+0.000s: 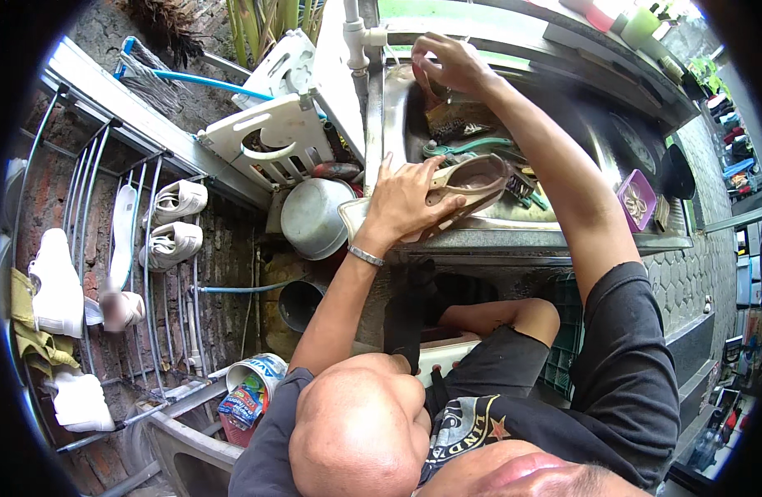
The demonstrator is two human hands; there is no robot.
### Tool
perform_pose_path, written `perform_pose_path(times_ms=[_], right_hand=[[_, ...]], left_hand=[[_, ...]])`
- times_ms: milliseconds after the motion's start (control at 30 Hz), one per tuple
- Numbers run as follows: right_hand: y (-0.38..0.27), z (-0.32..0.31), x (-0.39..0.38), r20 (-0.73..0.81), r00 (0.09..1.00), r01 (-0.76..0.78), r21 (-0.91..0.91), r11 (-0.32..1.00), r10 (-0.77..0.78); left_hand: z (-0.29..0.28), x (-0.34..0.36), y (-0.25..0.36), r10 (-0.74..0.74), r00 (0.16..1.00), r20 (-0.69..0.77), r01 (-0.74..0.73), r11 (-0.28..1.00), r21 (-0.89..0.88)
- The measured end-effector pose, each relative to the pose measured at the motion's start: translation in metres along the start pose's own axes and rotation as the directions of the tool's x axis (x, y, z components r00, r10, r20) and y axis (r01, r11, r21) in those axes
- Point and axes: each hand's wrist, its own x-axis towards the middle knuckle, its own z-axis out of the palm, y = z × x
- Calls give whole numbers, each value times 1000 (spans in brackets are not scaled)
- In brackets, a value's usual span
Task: Cleaning a shoe in a sink with a brush and then applying glue to repair the sole.
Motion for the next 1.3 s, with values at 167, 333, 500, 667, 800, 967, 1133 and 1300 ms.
perform_pose_path(times_ms=[167, 333, 500, 667, 800, 967, 1133, 1300], right_hand=[[33, -26, 2, -144, 816, -529, 201, 824, 559], [20, -29, -84, -37, 748, -616, 332, 714, 662], [-2, -21, -158, 126, 652, -758, 136, 638, 748], [-6, -15, -163, 220, 777, -619, 96, 780, 590], [-10, -13, -156, 230, 812, -561, 59, 825, 536], [-16, -16, -153, 282, 800, -571, 81, 817, 530], [-16, -20, -150, 227, 807, -581, 135, 803, 545], [-17, -20, -149, 213, 773, -632, 176, 755, 598]], left_hand=[[-6, 6, 2, -149, 986, 79, 159, 977, -143], [-26, 62, -19, -58, 991, -122, 59, 998, 4], [-46, 157, -36, -38, 983, -179, 106, 916, 387], [-48, 213, -27, 117, 954, -276, 32, 876, 481], [-48, 243, -25, 106, 967, -230, 42, 828, 560], [-63, 253, -32, 170, 960, -221, 7, 778, 628], [-87, 232, -43, 254, 892, -375, 1, 826, 563], [-98, 221, -60, 85, 893, -442, 159, 859, 486]])
